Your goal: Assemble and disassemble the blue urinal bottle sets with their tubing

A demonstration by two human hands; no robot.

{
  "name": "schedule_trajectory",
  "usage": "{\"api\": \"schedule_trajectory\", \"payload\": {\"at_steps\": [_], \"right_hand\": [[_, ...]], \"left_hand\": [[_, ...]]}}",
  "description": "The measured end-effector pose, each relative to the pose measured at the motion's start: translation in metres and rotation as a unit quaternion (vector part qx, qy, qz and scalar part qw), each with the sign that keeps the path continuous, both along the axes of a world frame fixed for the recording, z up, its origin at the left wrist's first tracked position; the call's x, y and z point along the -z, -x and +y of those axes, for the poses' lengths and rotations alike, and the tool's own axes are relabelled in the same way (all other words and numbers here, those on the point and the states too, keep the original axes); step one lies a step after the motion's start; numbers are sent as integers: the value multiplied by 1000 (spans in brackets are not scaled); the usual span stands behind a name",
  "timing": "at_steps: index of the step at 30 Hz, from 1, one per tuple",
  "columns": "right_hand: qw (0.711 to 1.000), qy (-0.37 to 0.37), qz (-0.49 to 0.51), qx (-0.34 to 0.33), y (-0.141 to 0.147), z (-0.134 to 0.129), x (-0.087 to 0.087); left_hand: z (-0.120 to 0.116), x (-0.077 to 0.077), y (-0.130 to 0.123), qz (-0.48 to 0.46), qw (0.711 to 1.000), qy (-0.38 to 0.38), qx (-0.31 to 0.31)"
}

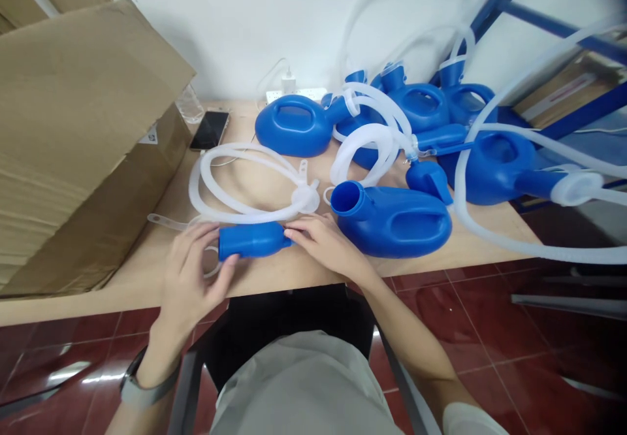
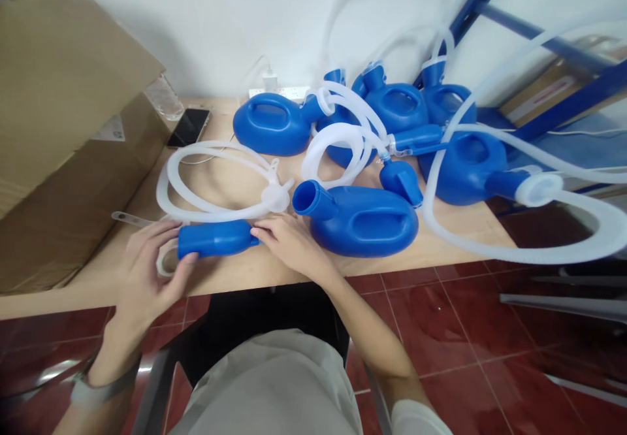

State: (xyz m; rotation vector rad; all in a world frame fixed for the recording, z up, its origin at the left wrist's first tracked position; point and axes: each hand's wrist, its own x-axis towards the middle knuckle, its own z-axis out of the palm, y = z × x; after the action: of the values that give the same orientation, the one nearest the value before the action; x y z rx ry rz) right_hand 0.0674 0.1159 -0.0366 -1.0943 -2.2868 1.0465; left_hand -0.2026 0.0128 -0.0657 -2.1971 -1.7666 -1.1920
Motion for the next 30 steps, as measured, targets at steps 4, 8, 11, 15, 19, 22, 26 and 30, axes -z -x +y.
{"api": "schedule_trajectory", "payload": {"at_steps": [4,8,11,15,19,22,26,30], "right_hand": [[990,105,97,17,4,5,2],[975,110,186,55,8,0,11],[981,66,172,66,14,-5,15],[993,6,94,73,21,-7,15],[997,-48,28,61,21,-7,8],[998,-47,-9,39,17,-6,1],[999,-32,-30,27,14,-3,-4],[999,-8,-17,47,14,-7,-5]], "left_hand": [[17,-8,-14,-96,994,31,32],[20,-19,-27,-244,967,44,54],[14,-30,-37,-266,963,43,5],[10,-33,-40,-216,976,-3,16],[14,-34,-34,-167,983,-45,55],[15,-41,-29,-115,985,-70,107],[12,-50,-25,-71,985,-77,135],[8,-53,-21,-65,988,-65,123]]}}
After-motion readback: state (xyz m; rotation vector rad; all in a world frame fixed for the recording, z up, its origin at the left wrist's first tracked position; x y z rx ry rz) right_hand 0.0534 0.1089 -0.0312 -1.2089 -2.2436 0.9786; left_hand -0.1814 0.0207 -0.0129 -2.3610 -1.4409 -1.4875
